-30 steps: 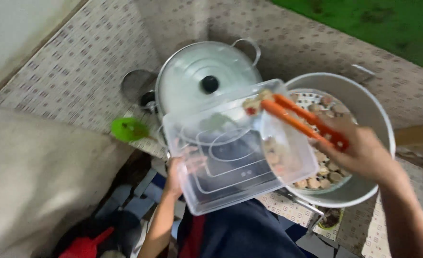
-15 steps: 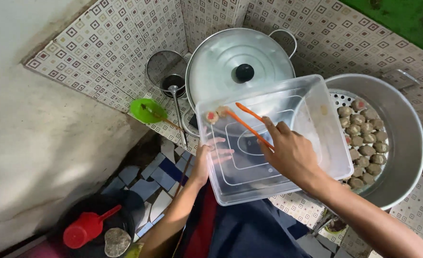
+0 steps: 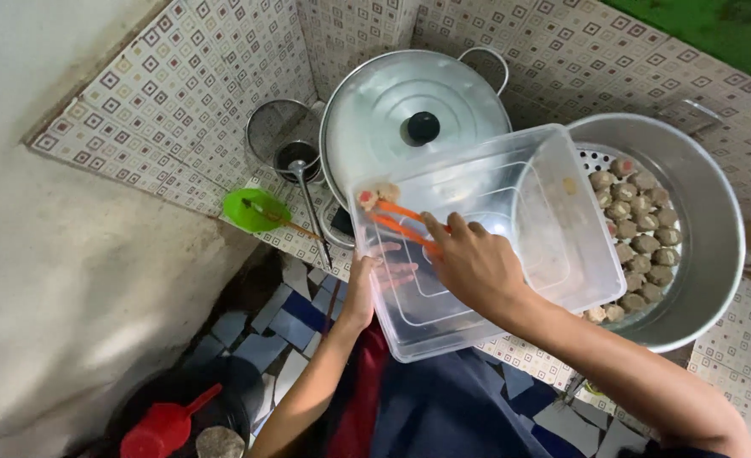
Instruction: Transferring steamed food items from a steamer pot into a plastic container using tongs.
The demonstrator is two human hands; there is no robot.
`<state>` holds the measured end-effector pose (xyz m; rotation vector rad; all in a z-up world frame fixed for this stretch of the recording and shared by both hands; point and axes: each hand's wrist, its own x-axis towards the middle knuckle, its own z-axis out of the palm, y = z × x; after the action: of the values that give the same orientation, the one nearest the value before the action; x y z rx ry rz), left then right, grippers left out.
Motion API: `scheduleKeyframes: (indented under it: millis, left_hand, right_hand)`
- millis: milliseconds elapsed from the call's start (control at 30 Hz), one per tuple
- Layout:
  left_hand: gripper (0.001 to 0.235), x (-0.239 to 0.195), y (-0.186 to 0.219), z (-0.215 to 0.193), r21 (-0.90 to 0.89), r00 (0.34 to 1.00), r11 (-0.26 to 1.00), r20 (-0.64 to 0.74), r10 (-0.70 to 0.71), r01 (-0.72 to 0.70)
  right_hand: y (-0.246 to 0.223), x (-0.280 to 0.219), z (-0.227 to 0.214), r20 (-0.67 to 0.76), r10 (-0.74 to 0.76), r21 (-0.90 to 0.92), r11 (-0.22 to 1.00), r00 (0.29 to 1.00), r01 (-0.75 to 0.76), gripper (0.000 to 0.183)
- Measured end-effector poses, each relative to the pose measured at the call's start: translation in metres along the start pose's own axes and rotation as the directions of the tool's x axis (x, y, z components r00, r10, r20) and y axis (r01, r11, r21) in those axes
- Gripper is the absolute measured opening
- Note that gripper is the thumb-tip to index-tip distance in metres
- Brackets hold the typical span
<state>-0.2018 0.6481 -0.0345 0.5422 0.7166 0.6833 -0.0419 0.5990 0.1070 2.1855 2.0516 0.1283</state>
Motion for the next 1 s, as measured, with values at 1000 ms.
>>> scheduleKeyframes:
  millis: [1000]
  left_hand:
    - [0.082,-0.035,0.046,0.071,0.298,0.947,0.946,-0.321,-0.026,0.127]
  right_hand:
    - [0.386,-0.098,0.135,0.343,0.546,-0.198,0.838,0.765,-0.509,0.063]
